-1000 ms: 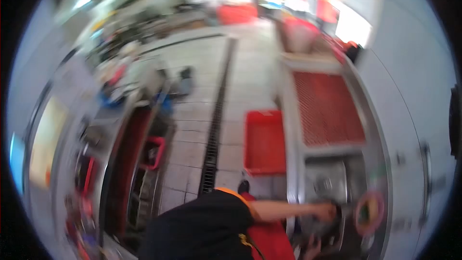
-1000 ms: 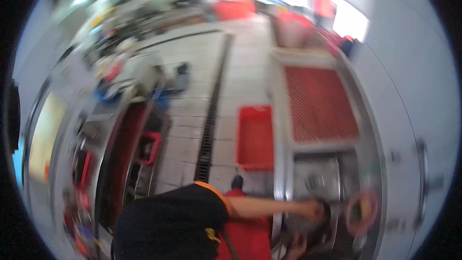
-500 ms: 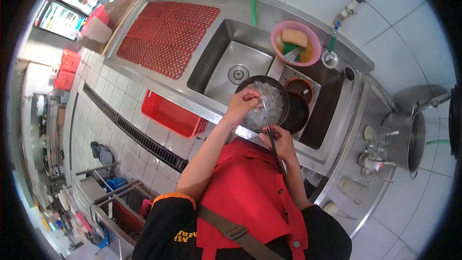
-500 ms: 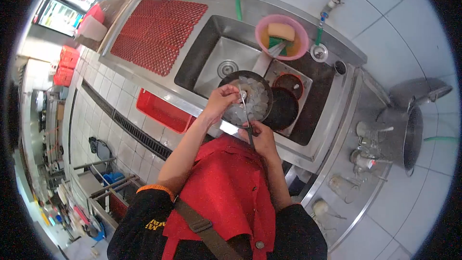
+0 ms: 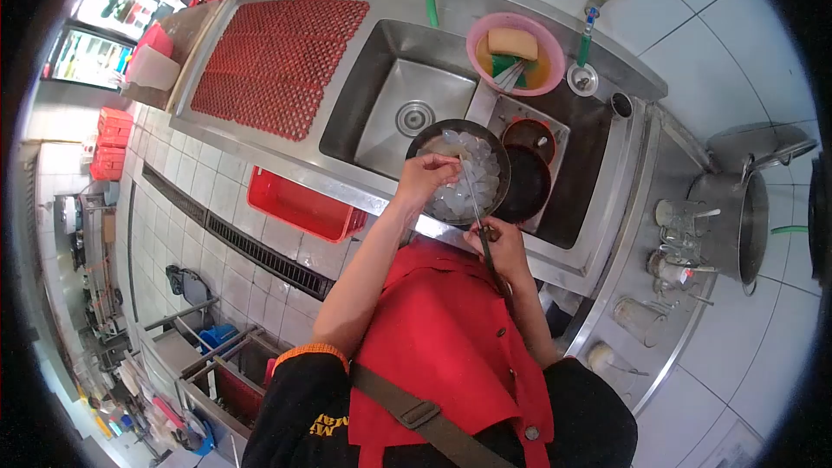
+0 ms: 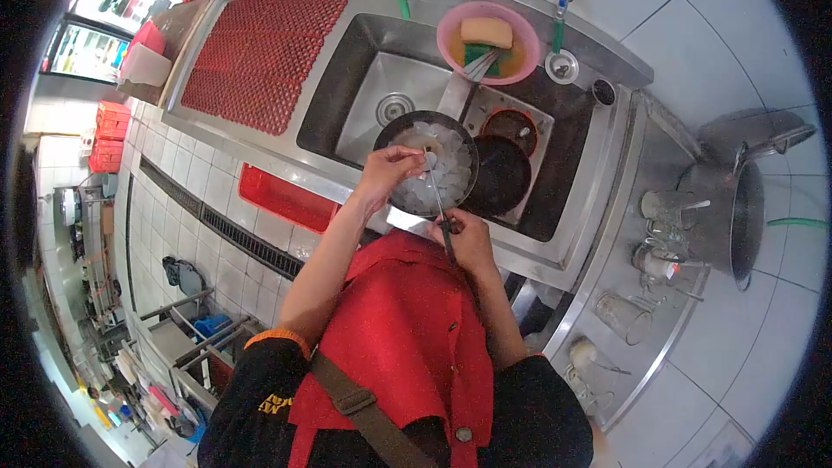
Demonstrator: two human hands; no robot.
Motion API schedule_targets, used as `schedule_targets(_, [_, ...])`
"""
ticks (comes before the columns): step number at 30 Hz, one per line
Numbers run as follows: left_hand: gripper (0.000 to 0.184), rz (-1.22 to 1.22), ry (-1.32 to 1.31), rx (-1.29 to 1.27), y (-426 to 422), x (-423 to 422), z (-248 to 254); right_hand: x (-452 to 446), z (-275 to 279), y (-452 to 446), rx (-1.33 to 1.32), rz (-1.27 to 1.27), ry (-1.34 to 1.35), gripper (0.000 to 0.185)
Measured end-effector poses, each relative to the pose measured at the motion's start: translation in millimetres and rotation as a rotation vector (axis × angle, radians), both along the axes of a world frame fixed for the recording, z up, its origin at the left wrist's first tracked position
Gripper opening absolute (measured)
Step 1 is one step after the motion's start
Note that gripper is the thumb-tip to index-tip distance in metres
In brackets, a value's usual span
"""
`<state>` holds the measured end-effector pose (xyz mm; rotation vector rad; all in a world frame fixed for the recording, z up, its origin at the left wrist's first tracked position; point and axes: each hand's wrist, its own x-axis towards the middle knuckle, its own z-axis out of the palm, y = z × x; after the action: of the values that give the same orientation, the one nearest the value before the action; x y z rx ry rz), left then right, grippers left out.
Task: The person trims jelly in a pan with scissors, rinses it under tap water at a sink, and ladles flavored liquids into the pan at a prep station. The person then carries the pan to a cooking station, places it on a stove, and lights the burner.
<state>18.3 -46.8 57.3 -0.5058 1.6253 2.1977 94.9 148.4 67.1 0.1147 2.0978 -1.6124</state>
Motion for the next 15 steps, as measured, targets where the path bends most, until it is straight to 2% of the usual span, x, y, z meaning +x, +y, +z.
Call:
schedule_targets(7, [0.016, -0.067, -0.040, -0.055, -0.3, -6.7, -12.6, -4.8, 6.8, -3.2, -0.061, -0.074, -0.090, 0.026])
schedule_targets(9, [0.025, -0.202, 0.242, -0.667, 0.5, -8.0, -8.7, -6.8, 6.8, -1.8, -0.049, -0.131, -0.121, 0.026])
schedule_targets(10, [0.025, -0.208, 0.243, -0.666, -1.3, -8.5, -13.6, -8.4, 7.4, 0.1, -0.049, -0.137, -0.122, 0.026])
schedule_targets(12, [0.030, -0.310, 0.627, -1.307, -4.3, -6.7, -24.2, -9.2, 9.8, 4.8, -0.052, -0.161, -0.135, 0.028])
schedule_targets(13, [0.030, -0.320, 0.630, -1.299, -0.9, -5.5, -30.5, -10.4, 12.2, 6.7, -0.047, -0.171, -0.139, 0.028])
schedule_targets(15, [0.022, -0.628, 0.348, -1.681, 9.2, -2.6, -31.2, -12.0, 16.6, 10.5, -0.106, -0.177, -0.118, 0.029])
